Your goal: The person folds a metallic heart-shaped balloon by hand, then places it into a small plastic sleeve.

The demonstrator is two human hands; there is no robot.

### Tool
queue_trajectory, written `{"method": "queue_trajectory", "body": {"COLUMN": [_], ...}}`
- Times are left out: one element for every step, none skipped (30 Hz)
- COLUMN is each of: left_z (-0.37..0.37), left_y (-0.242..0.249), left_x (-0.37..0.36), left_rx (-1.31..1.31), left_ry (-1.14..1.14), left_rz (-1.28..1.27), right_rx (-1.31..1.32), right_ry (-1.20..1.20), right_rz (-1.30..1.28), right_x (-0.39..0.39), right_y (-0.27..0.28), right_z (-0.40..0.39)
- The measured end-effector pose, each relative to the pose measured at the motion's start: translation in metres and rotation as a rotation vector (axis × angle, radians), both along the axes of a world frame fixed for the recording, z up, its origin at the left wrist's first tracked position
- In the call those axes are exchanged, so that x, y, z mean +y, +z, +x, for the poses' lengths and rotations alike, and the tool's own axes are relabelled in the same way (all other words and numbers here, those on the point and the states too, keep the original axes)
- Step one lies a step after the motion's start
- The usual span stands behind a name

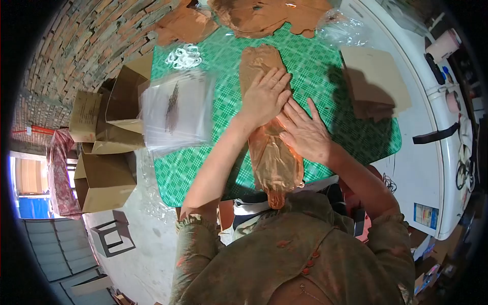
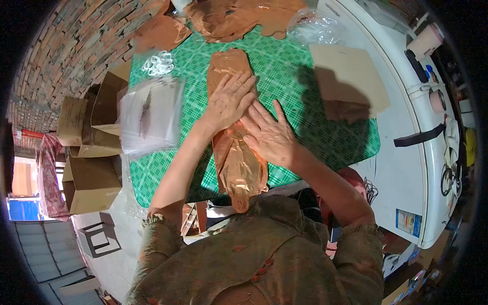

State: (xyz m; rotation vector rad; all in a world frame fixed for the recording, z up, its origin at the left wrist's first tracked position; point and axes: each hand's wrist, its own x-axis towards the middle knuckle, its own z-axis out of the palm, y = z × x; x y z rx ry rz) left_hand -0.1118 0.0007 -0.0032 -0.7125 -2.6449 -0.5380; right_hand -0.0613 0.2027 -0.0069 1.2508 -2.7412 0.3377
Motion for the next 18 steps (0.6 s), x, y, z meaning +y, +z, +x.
{"method": "queue_trajectory", "body": {"left_z": [-0.004, -0.007, -0.010, -0.010, -0.010, -0.009, -0.008, -0.009, -0.010, -0.011, -0.011, -0.010, -0.011, -0.011, -0.012, -0.013, -0.012, -0.012], "left_y": [-0.006, -0.008, -0.012, -0.017, -0.017, -0.018, -0.019, -0.019, -0.019, -0.019, -0.019, -0.021, -0.021, -0.023, -0.025, -0.026, -0.026, -0.026], "left_x": [-0.004, -0.007, -0.008, -0.009, -0.009, -0.009, -0.009, -0.009, -0.009, -0.009, -0.009, -0.009, -0.008, -0.007, -0.007, -0.008, -0.008, -0.007], "left_rx": [-0.025, -0.052, -0.059, -0.056, -0.053, -0.051, -0.047, -0.041, -0.035, -0.029, -0.029, -0.030, -0.023, -0.012, 0.000, 0.011, 0.020, 0.018], "left_ry": [0.012, 0.024, 0.040, 0.047, 0.055, 0.062, 0.069, 0.077, 0.085, 0.089, 0.093, 0.098, 0.104, 0.106, 0.109, 0.113, 0.113, 0.120], "left_rz": [-0.023, -0.046, -0.075, -0.082, -0.089, -0.096, -0.112, -0.128, -0.143, -0.150, -0.157, -0.163, -0.170, -0.179, -0.187, -0.195, -0.208, -0.215], "right_rx": [0.001, 0.000, -0.002, -0.004, -0.008, -0.013, -0.020, -0.023, -0.026, -0.033, -0.025, -0.019, -0.003, -0.021, -0.037, -0.055, -0.073, -0.093], "right_ry": [0.004, -0.001, -0.004, -0.007, -0.011, -0.016, -0.020, -0.022, -0.025, -0.028, -0.018, -0.009, 0.000, 0.006, 0.012, 0.019, 0.030, 0.041], "right_rz": [-0.027, -0.024, -0.021, -0.017, -0.004, 0.009, 0.023, 0.043, 0.062, 0.082, 0.053, 0.024, -0.006, -0.007, -0.008, -0.008, -0.005, 0.000], "right_x": [0.000, 0.000, 0.000, 0.000, -0.001, -0.001, -0.001, -0.001, -0.001, -0.001, -0.001, 0.000, 0.001, 0.002, 0.004, 0.006, 0.009, 0.013], "right_y": [0.001, 0.000, -0.001, -0.003, -0.002, -0.001, 0.001, 0.003, 0.005, 0.004, 0.001, -0.003, -0.005, -0.005, -0.002, 0.000, 0.002, 0.003], "right_z": [0.000, 0.000, 0.000, 0.000, 0.000, 0.000, 0.001, 0.001, 0.000, 0.001, 0.002, 0.002, 0.002, 0.005, 0.009, 0.014, 0.021, 0.031]}}
